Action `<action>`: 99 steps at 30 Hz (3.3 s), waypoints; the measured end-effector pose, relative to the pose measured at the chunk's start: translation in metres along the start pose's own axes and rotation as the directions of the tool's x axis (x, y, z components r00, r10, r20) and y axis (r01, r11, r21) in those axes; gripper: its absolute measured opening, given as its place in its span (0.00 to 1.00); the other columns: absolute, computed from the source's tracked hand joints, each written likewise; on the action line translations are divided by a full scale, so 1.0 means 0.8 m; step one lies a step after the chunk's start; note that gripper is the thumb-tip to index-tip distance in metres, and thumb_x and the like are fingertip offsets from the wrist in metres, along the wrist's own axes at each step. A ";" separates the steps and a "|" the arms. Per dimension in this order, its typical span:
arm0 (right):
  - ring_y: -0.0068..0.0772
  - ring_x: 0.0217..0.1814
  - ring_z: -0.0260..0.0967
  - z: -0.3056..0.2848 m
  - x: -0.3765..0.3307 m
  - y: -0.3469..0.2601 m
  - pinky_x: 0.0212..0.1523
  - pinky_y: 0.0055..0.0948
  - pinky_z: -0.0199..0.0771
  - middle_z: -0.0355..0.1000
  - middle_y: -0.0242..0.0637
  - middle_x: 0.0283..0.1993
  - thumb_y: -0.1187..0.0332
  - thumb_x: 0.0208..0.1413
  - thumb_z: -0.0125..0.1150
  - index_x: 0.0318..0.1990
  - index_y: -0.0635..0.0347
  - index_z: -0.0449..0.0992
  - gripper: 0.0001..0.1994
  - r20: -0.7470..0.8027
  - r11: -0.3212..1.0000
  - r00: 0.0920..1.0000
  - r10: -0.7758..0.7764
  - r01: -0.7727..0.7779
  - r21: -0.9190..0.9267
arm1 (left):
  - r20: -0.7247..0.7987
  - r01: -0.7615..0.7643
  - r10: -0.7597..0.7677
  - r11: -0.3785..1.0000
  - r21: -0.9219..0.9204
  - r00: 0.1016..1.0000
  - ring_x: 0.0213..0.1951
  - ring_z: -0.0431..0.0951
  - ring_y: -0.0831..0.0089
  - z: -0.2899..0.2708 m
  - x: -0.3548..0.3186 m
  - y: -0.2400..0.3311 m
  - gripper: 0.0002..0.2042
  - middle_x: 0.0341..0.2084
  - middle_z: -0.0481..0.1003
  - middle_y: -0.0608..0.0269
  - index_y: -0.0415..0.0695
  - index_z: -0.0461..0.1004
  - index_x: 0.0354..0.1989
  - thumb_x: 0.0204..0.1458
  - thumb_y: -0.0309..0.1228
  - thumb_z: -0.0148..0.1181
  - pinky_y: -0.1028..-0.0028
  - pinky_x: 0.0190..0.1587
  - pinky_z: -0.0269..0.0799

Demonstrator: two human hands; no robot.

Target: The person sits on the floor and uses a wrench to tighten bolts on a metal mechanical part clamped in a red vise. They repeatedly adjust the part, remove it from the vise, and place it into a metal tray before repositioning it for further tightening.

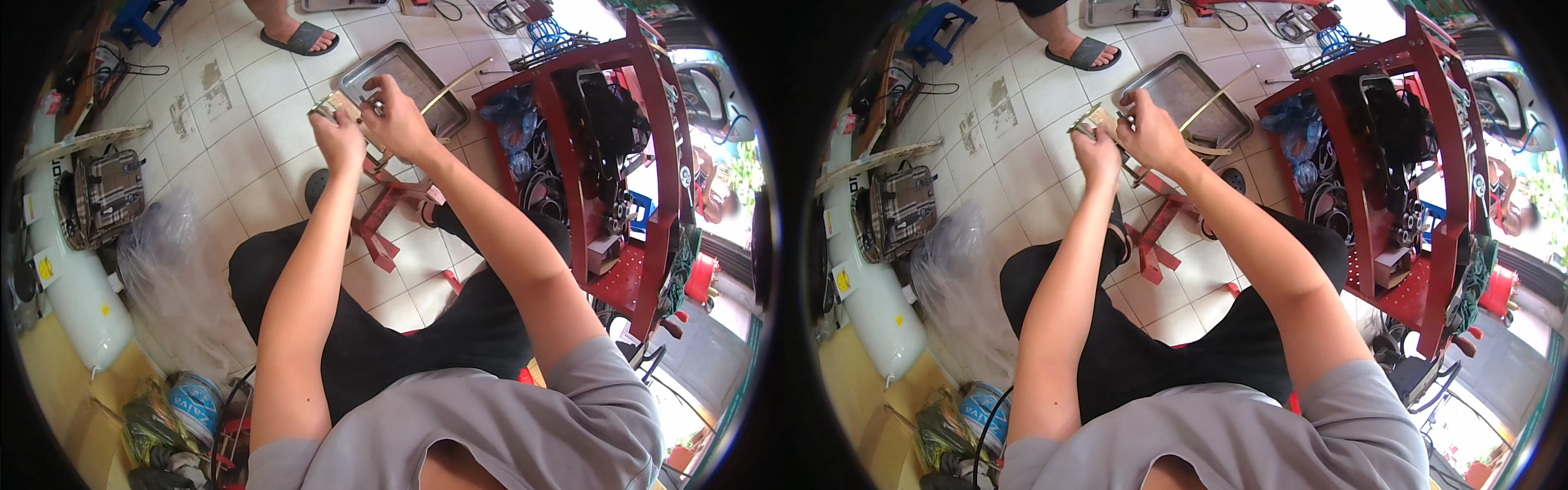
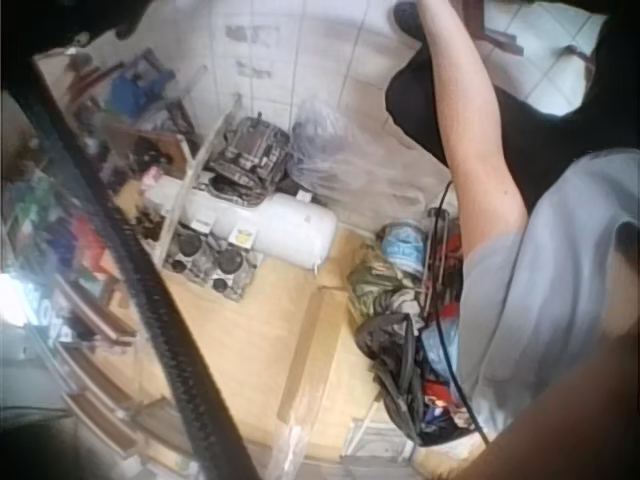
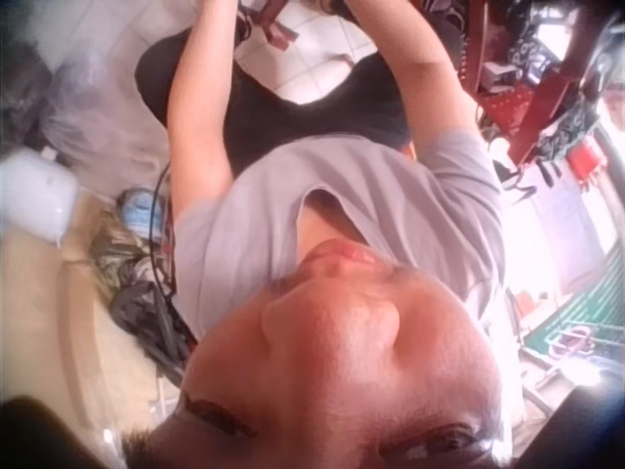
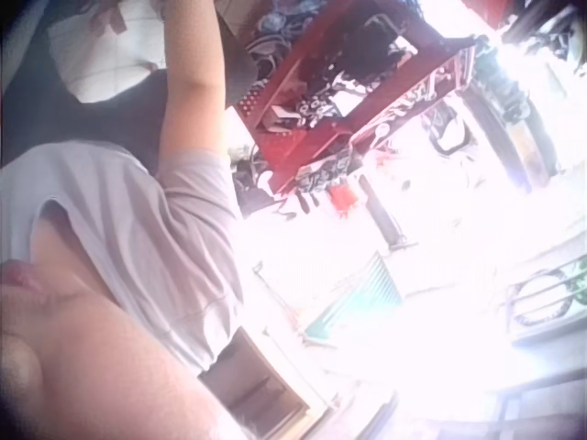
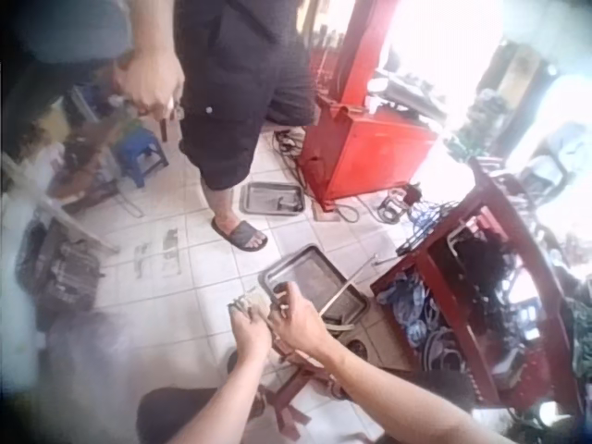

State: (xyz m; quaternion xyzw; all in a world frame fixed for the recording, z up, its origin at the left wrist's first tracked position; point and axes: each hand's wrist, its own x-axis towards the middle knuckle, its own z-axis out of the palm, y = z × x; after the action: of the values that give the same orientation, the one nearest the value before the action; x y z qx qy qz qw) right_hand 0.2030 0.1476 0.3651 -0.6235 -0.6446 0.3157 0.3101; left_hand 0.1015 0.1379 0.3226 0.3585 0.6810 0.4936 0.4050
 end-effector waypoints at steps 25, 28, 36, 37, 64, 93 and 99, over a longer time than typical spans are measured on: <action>0.51 0.51 0.69 -0.054 -0.004 0.305 0.51 0.37 0.68 0.72 0.54 0.45 0.58 0.44 0.58 0.45 0.61 0.76 0.22 -0.077 0.764 0.810 0.581 -0.575 -0.294 | 0.068 -0.125 0.111 0.955 0.269 0.992 0.32 0.72 0.59 -0.034 0.040 0.013 0.08 0.27 0.71 0.52 0.36 0.67 0.33 0.54 0.30 0.54 0.65 0.38 0.66; 0.48 0.48 0.71 -0.099 -0.001 0.225 0.50 0.35 0.69 0.73 0.53 0.44 0.56 0.44 0.59 0.48 0.63 0.73 0.25 0.191 0.861 0.846 0.498 -0.456 -0.227 | 0.072 -0.001 0.007 0.996 -0.085 0.997 0.29 0.68 0.71 -0.024 0.046 0.011 0.06 0.26 0.67 0.63 0.39 0.65 0.33 0.54 0.28 0.54 0.71 0.35 0.65; 0.17 0.31 0.63 -0.131 -0.085 0.018 0.30 0.22 0.64 0.72 0.33 0.32 0.53 0.55 0.57 0.52 0.63 0.68 0.25 0.187 0.689 0.919 0.348 -0.385 0.614 | 0.326 0.333 -0.143 0.679 -0.655 0.934 0.40 0.72 0.73 -0.012 -0.010 0.068 0.08 0.36 0.69 0.62 0.44 0.61 0.39 0.55 0.23 0.53 0.70 0.44 0.70; 0.17 0.30 0.63 -0.130 -0.085 0.006 0.31 0.22 0.64 0.71 0.32 0.31 0.53 0.56 0.56 0.49 0.63 0.70 0.23 0.107 0.771 0.951 0.289 -0.298 0.563 | 0.353 0.364 -0.160 0.671 -0.646 0.922 0.41 0.73 0.70 -0.010 -0.015 0.070 0.10 0.38 0.70 0.60 0.44 0.61 0.43 0.55 0.24 0.53 0.69 0.43 0.71; 0.28 0.29 0.65 -0.136 -0.122 0.008 0.33 0.30 0.66 0.69 0.40 0.27 0.57 0.53 0.55 0.36 0.66 0.70 0.17 -0.225 0.895 0.948 0.225 -0.111 0.432 | 0.494 0.441 -0.164 0.733 -0.518 0.854 0.36 0.75 0.65 -0.010 -0.113 0.109 0.07 0.36 0.72 0.54 0.42 0.60 0.45 0.61 0.30 0.43 0.56 0.41 0.77; 0.17 0.19 0.54 -0.126 -0.143 -0.015 0.23 0.24 0.58 0.56 0.24 0.18 0.59 0.62 0.47 0.33 0.61 0.69 0.14 0.172 0.675 0.968 0.181 -0.250 0.694 | 0.458 0.489 -0.184 0.453 -0.746 0.870 0.41 0.73 0.62 -0.026 -0.065 0.100 0.16 0.35 0.70 0.53 0.35 0.63 0.42 0.64 0.36 0.32 0.59 0.52 0.69; 0.27 0.23 0.51 -0.150 -0.127 -0.023 0.28 0.28 0.54 0.46 0.27 0.15 0.58 0.59 0.49 0.14 0.50 0.51 0.23 0.097 -0.130 0.978 0.186 -0.073 0.989 | 0.435 0.509 -0.266 0.492 -0.706 0.860 0.42 0.73 0.62 -0.020 -0.077 0.103 0.14 0.37 0.70 0.54 0.35 0.62 0.44 0.63 0.34 0.33 0.56 0.50 0.70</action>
State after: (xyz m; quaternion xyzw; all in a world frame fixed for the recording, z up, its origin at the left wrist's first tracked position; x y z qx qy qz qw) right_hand 0.2902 0.0480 0.4518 -0.2545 -0.1161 0.6951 0.6622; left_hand 0.1203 0.0982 0.4170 0.0355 0.3855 0.5871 0.7110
